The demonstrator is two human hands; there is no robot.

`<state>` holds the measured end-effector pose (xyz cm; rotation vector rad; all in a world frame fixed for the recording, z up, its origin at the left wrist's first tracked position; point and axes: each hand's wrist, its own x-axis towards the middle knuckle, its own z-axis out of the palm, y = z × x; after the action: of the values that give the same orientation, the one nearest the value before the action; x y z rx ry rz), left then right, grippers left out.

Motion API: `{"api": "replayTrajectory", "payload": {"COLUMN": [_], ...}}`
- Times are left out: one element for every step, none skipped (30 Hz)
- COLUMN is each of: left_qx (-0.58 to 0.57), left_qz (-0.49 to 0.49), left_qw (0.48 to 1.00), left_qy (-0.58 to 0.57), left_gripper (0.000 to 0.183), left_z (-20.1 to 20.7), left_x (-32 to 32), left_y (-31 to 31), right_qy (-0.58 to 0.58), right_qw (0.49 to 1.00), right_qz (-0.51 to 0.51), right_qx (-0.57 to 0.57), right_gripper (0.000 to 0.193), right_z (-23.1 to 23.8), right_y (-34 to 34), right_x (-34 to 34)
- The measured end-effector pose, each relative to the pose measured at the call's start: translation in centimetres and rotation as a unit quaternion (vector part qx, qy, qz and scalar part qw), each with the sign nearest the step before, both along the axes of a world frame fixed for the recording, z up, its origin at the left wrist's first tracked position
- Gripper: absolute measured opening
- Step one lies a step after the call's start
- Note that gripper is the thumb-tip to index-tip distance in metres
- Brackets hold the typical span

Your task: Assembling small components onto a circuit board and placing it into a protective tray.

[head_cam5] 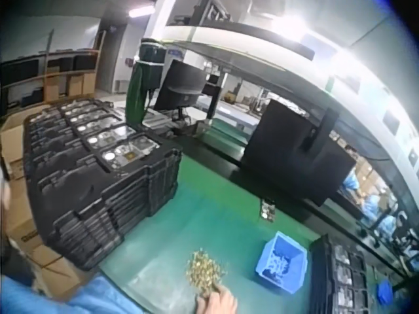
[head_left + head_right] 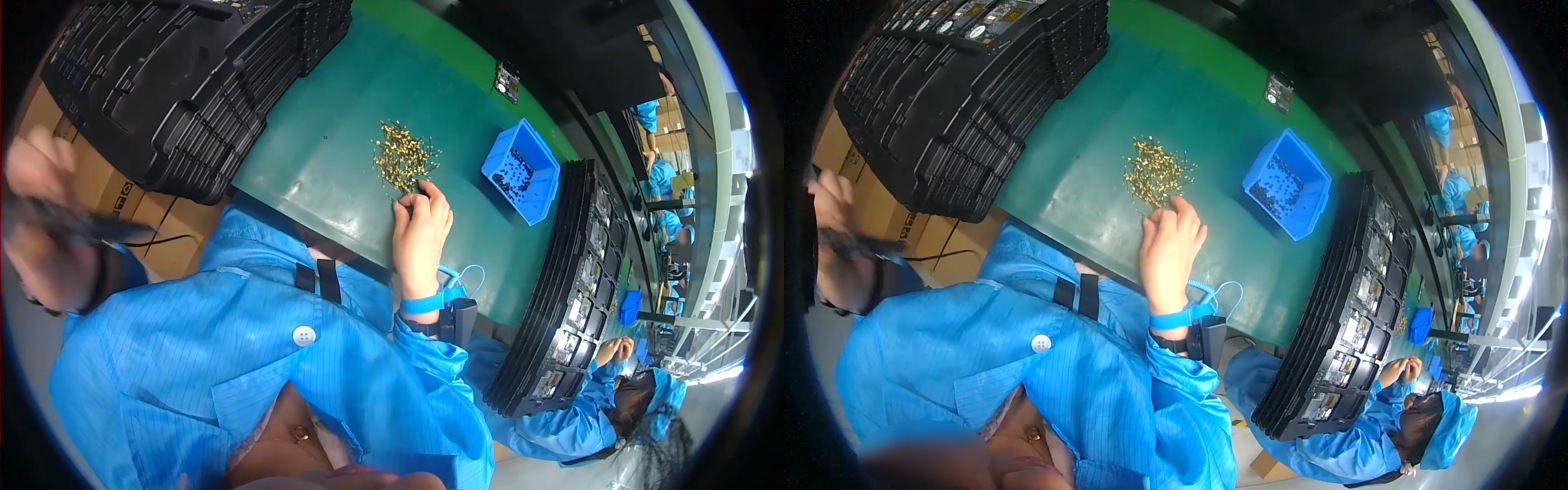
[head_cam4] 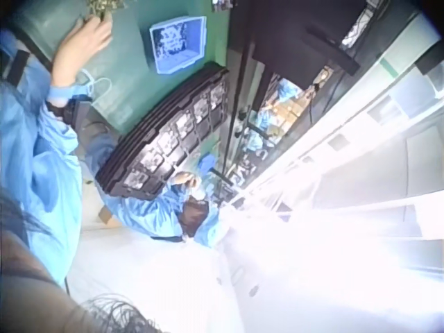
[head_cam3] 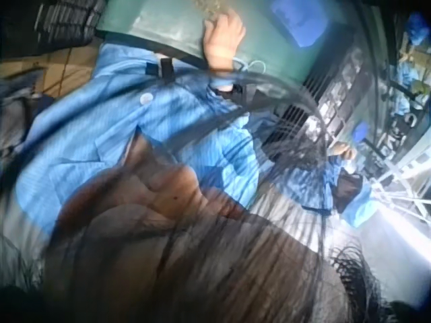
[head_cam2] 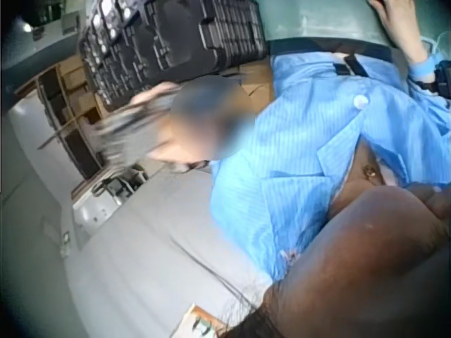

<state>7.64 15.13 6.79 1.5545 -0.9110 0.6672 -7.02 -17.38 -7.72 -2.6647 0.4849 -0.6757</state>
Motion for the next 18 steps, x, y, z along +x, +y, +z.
{"api": "replayTrajectory", "payload": {"left_qx": [0.029,0.054,0.044,0.032,0.041,0.056,0.089,0.122,0.118,0.115,0.132,0.133,0.133,0.132,0.156,0.157,0.144,0.131], "left_qz": [-0.091,-0.197,-0.196,-0.19,-0.212,-0.221,-0.244,-0.267,-0.277,-0.288,-0.277,-0.276,-0.261,-0.246,-0.24,-0.239,-0.24,-0.242], "left_qw": [0.995,0.979,0.974,0.96,0.938,0.915,0.896,0.874,0.851,0.824,0.831,0.83,0.829,0.828,0.827,0.826,0.832,0.839], "left_qy": [0.005,0.008,0.105,0.202,0.27,0.332,0.36,0.387,0.43,0.474,0.464,0.465,0.476,0.487,0.485,0.486,0.479,0.47], "left_gripper": [0.028,0.026,0.026,0.025,0.026,0.026,0.027,0.028,0.028,0.028,0.025,0.025,0.025,0.026,0.027,0.027,0.026,0.025], "left_z": [-1.4,-3.4,-4.0,-4.6,-5.1,-5.2,-5.6,-6.0,-6.7,-7.5,-8.5,-9.6,-10.6,-11.4,-11.5,-11.7,-11.9,-12.1], "left_x": [-1.7,-2.3,-3.8,-5.3,-5.5,-6.1,-6.2,-6.1,-6.2,-6.3,-6.2,-6.1,-6.0,-5.8,-5.4,-5.3,-5.3,-5.2], "left_y": [-1.0,-3.1,-4.5,-6.0,-7.7,-9.3,-10.5,-11.5,-12.3,-12.9,-13.3,-13.7,-14.0,-14.3,-14.6,-14.9,-15.2,-15.4], "right_qy": [0.002,0.004,0.006,0.008,0.011,0.007,0.007,0.004,0.001,0.0,-0.005,-0.009,-0.008,-0.013,-0.019,-0.018,-0.009,-0.001], "right_qw": [1.0,1.0,1.0,1.0,1.0,1.0,1.0,1.0,1.0,1.0,1.0,1.0,1.0,1.0,0.999,0.999,0.999,0.999], "right_qz": [0.002,-0.011,0.0,0.013,0.003,0.002,0.007,0.004,0.0,0.001,0.002,0.001,0.001,0.006,0.012,0.013,0.014,0.016], "right_qx": [-0.001,-0.003,0.002,0.006,-0.006,-0.01,-0.009,-0.001,0.007,0.008,0.015,0.021,0.023,0.026,0.028,0.03,0.029,0.028], "right_gripper": [0.014,0.012,0.01,0.01,0.01,0.009,0.009,0.009,0.009,0.009,0.009,0.009,0.009,0.01,0.011,0.011,0.011,0.012], "right_z": [0.0,-0.6,-0.5,-0.5,-0.2,-0.2,-0.2,-0.3,-0.4,-0.5,-0.4,-0.2,-0.1,0.1,0.2,0.3,0.3,0.2], "right_y": [-0.1,-0.6,-0.6,-0.3,-0.4,-0.5,-0.5,-0.5,-0.6,-0.6,-0.5,-0.5,-0.4,-0.4,-0.4,-0.3,-0.2,-0.1], "right_x": [0.0,-0.2,-0.1,0.1,-0.1,0.0,-0.1,-0.1,0.0,0.0,0.0,-0.1,-0.2,-0.1,0.0,0.1,0.1,0.2]}}
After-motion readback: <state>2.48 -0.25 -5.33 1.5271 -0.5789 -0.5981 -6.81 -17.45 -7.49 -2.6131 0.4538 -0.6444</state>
